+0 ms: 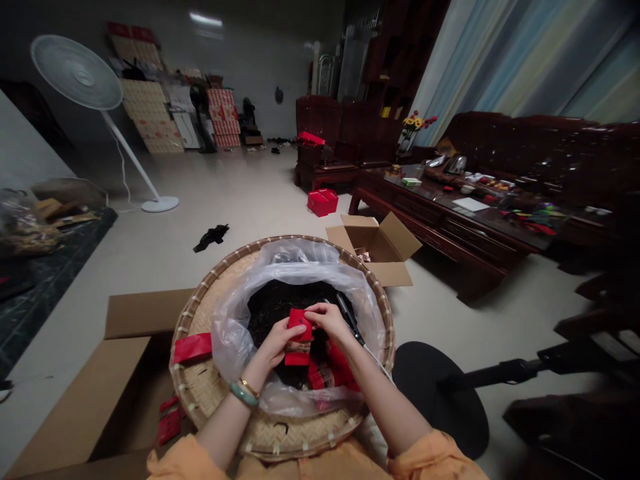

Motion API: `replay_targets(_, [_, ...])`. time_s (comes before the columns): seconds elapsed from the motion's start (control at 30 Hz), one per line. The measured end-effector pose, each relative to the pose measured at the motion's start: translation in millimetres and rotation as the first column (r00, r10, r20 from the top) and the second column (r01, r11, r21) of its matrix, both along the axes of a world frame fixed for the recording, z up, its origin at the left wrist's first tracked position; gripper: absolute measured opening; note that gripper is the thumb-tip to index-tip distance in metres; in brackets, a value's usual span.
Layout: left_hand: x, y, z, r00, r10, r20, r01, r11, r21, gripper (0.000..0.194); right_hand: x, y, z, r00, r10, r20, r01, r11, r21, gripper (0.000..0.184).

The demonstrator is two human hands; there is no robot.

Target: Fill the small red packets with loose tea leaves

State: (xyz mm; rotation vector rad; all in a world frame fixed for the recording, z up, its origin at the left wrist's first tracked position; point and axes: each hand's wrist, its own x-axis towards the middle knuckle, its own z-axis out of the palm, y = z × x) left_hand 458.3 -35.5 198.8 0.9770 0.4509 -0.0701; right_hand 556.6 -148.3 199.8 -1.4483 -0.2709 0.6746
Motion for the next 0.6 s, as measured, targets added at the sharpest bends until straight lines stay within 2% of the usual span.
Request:
replay_targets(0.13, [1.4,-1.9,-8.0,0.999,0.042,-0.021,-0.041,0.999,0.034,0.046,-0.5,-0.7,-2.8,0.996,-0.009,0.092,0.009,1.000,0.003,0.028])
replay_targets(0.23, [0.3,-2.6,-7.0,0.998,0.054,-0.039,-0.050,0.995,0.081,0.046,4.1,-5.9,1.2,0.960,0.101,0.261,-0.084,0.994,-0.075,0.025])
replay_targets(0.33, [-1.9,-3.6,-2.8,0.998,0.030,-0.047,-0.024,0.993,0.117,0.048,12.7,-13.8,12.6,0.879,0.251,0.406,-0.189,0.964,-0.188,0.018])
replay_targets(0.4, [-2.9,-4.5,-0.5,0.999,0.016,-0.043,-0.010,0.991,0.134,0.048,18.5,-18.5,22.6,0.818,0.374,0.437,-0.287,0.924,-0.253,0.016])
replay_targets(0.5, [-3.7,-6.5,0.6,1.000,0.018,-0.023,-0.014,0.987,0.159,0.045,24.5,-21.4,35.1,0.692,0.569,0.445,-0.419,0.818,-0.394,0.018])
replay_targets(0.6, [-4.3,-8.3,-0.2,0.999,0.028,-0.036,-0.021,0.985,0.169,0.043,27.1,-18.9,39.7,0.581,0.683,0.443,-0.430,0.719,-0.546,0.027])
